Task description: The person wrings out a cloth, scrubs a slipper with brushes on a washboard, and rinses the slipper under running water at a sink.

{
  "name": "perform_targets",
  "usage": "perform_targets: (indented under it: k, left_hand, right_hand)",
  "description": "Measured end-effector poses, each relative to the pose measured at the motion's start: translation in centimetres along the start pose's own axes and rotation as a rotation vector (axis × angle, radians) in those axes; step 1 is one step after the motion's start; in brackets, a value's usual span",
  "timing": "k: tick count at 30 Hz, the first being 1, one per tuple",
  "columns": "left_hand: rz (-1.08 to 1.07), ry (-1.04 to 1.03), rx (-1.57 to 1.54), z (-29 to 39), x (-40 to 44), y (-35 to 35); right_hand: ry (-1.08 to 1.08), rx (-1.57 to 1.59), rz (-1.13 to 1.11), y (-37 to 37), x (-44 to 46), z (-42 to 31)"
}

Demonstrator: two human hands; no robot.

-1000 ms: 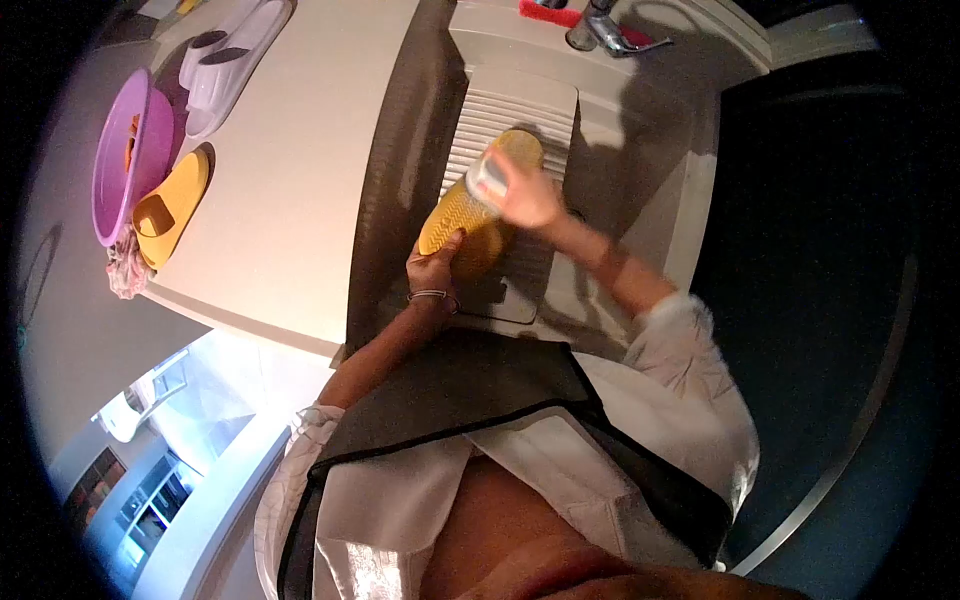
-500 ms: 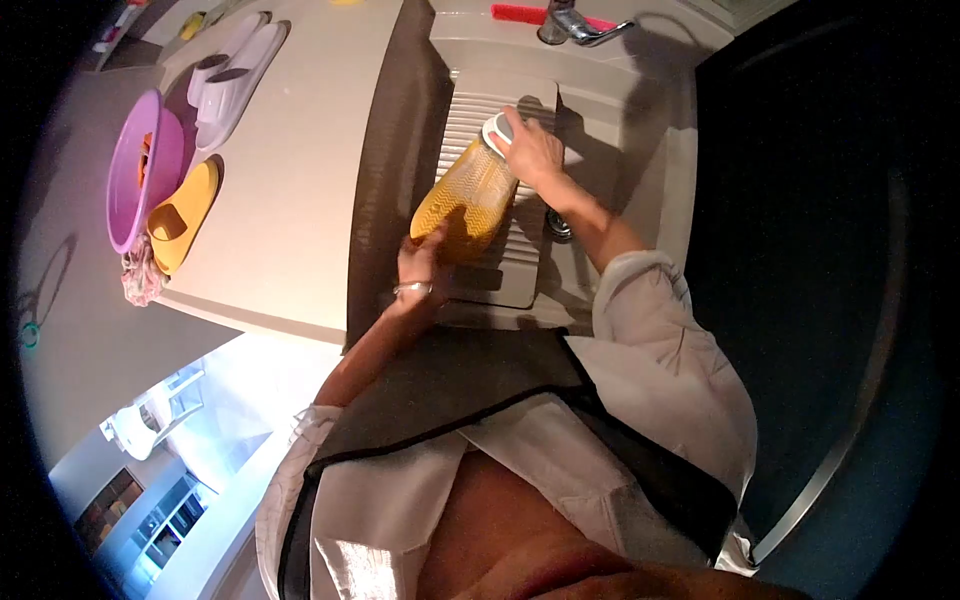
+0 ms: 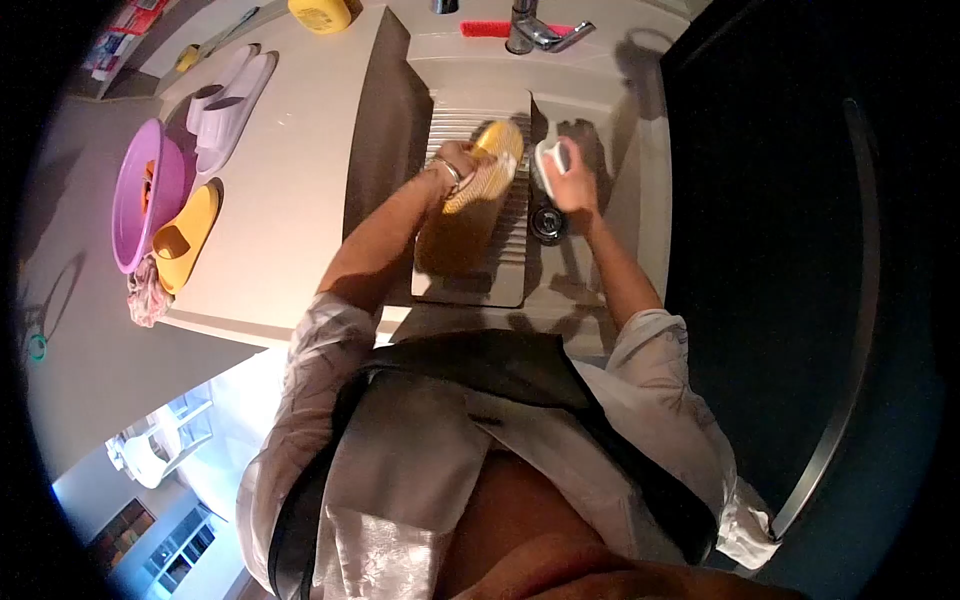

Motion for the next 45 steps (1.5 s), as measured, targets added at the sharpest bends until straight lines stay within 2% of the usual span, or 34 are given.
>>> perform_targets:
  k: [1, 3, 6, 8, 9, 10, 11, 12, 13, 15, 16, 19, 20, 21, 23, 24, 25, 26, 27, 28, 29, 30, 31, 32, 33, 34, 35, 36, 37, 38, 40, 41, 43, 45]
  left_hand:
    - [0.071, 0.021, -0.124, 0.0, -0.3, 1.1]
    - [0.131, -0.174, -0.652, 1.9, -3.2, 3.9]
    - [0.229, -0.261, -0.963, 1.2, -8.7, 6.9]
    - [0.332, -0.301, -0.893, -1.7, -10.5, 6.1]
    - [0.382, -0.326, -0.842, -3.3, -10.9, 5.6]
    - [0.389, -0.324, -0.839, -3.5, -12.1, 5.2]
    - [0.283, -0.234, -1.01, -4.1, -13.0, 3.6]
    - [0.175, -0.142, -1.176, -4.4, -13.9, 2.3]
    - [0.177, -0.134, -1.178, -4.6, -14.9, 2.7]
    - [-0.199, -0.009, -1.418, -4.4, -16.2, 1.7]
    - [-0.156, 0.189, -1.339, -6.4, -16.2, 1.2]
    - [-0.109, 0.291, -1.179, -8.4, -15.5, 0.2]
    - [-0.046, 0.285, -1.127, -8.5, -15.6, 0.1]
    - [-0.044, 0.293, -1.129, -8.9, -15.8, -0.3]
    - [-0.018, 0.165, -1.157, -8.8, -15.9, -0.7]
    - [-0.019, 0.171, -1.16, -9.2, -15.8, -1.2]
    - [0.056, 0.153, -1.145, -9.8, -15.6, -1.2]
    - [0.131, 0.135, -1.129, -10.6, -15.4, -1.3]
    - [0.205, 0.117, -1.111, -11.6, -15.4, -1.5]
    - [0.244, 0.104, -1.023, -13.4, -16.0, -2.2]
    - [0.222, 0.131, -1.141, -11.5, -17.0, -2.2]
    - [0.236, 0.125, -1.049, -11.5, -16.6, -1.7]
    - [0.249, 0.118, -0.956, -11.6, -16.0, -1.1]
    - [0.205, 0.151, -1.039, -11.0, -15.9, -1.1]
    - [0.203, 0.157, -1.042, -10.7, -16.3, -0.7]
    - [0.183, 0.137, -0.839, -10.2, -16.7, -0.3]
    - [0.161, 0.116, -0.637, -9.9, -17.0, -0.1]
    - [0.257, 0.001, -0.769, -10.2, -16.7, -0.9]
    - [0.259, 0.003, -0.772, -10.7, -16.6, -0.9]
    - [0.258, -0.002, -0.827, -11.2, -16.5, -0.8]
    - [0.239, -0.075, -0.939, -11.3, -17.5, -1.2]
    - [0.255, -0.065, -0.759, -10.7, -18.0, -1.1]
    - [0.242, -0.188, -0.731, -7.7, -17.6, -0.2]
    - [0.299, -0.22, -0.595, -7.9, -17.9, 0.3]
  right_hand:
    - [-0.062, 0.087, -0.003, 1.7, -0.2, -0.6]
    - [0.304, -0.015, 0.289, 4.9, 0.8, -1.5]
    - [0.282, -0.065, 0.308, 5.4, 1.9, -3.2]
    - [0.261, -0.111, 0.267, 3.6, 2.0, -5.8]
    - [0.105, -0.167, 0.107, 1.7, 2.0, -6.6]
    - [0.239, -0.207, 0.072, -0.4, 2.3, -7.3]
    - [0.366, -0.251, 0.035, -2.2, 1.9, -8.0]
    - [0.384, -0.364, -0.002, -3.8, 1.6, -7.8]
    - [0.403, -0.476, -0.039, -5.0, 1.0, -8.0]
    - [0.427, -0.498, -0.069, -5.9, 0.5, -8.3]
    - [0.426, -0.517, -0.122, -6.3, 0.4, -8.6]
    - [0.455, -0.602, -0.298, -8.5, -1.9, -10.2]
    - [0.534, -0.688, -0.322, -9.7, -4.6, -11.8]
    - [0.528, -0.623, -0.449, -10.2, -6.2, -13.3]
    - [0.632, -0.553, -0.325, -11.0, -4.4, -9.0]
    - [0.578, -0.36, -0.309, -9.7, -0.4, -6.4]
    - [0.345, -0.622, -0.294, -7.5, 2.6, -5.7]
    - [0.245, -0.815, -0.264, -6.7, 4.9, -2.9]
    - [0.453, -0.786, -0.137, -5.4, 6.4, -0.6]
    - [0.424, -0.814, -0.141, -5.4, 5.3, -1.3]
    - [0.395, -0.841, -0.146, -5.3, 3.4, -3.3]
    - [0.406, -0.747, -0.217, -6.1, 2.0, -6.5]
    - [0.538, -0.694, -0.29, -7.3, -1.5, -10.5]
    - [0.665, -0.641, -0.404, -10.2, -4.1, -11.6]
    - [0.704, -0.618, -0.367, -11.8, -4.4, -9.9]
    - [0.743, -0.596, -0.329, -13.3, -4.8, -8.1]
    - [0.617, -0.549, -0.37, -10.9, -2.7, -7.7]
    - [0.49, -0.503, -0.398, -8.5, -0.6, -7.4]
    - [0.436, -0.824, -0.29, -7.4, 1.7, -5.4]
    - [0.49, -1.105, -0.283, -6.9, 4.0, -4.3]
    - [0.457, -0.951, -0.306, -6.2, 3.7, -4.5]
    - [0.454, -0.865, -0.322, -6.7, 0.8, -6.9]
    - [0.704, -0.609, -0.406, -9.7, -3.9, -12.5]
    - [0.809, -0.494, -0.336, -9.3, -3.8, -10.9]
Point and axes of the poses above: each hand's wrist, its own x-axis towards the middle knuckle, its own y-axis out of the back of the hand, z = x × y, the point moved 8 cm from there along x, towards the middle knuckle, and after that the axes turned 2 degrees about y, right-handed, at the moved point
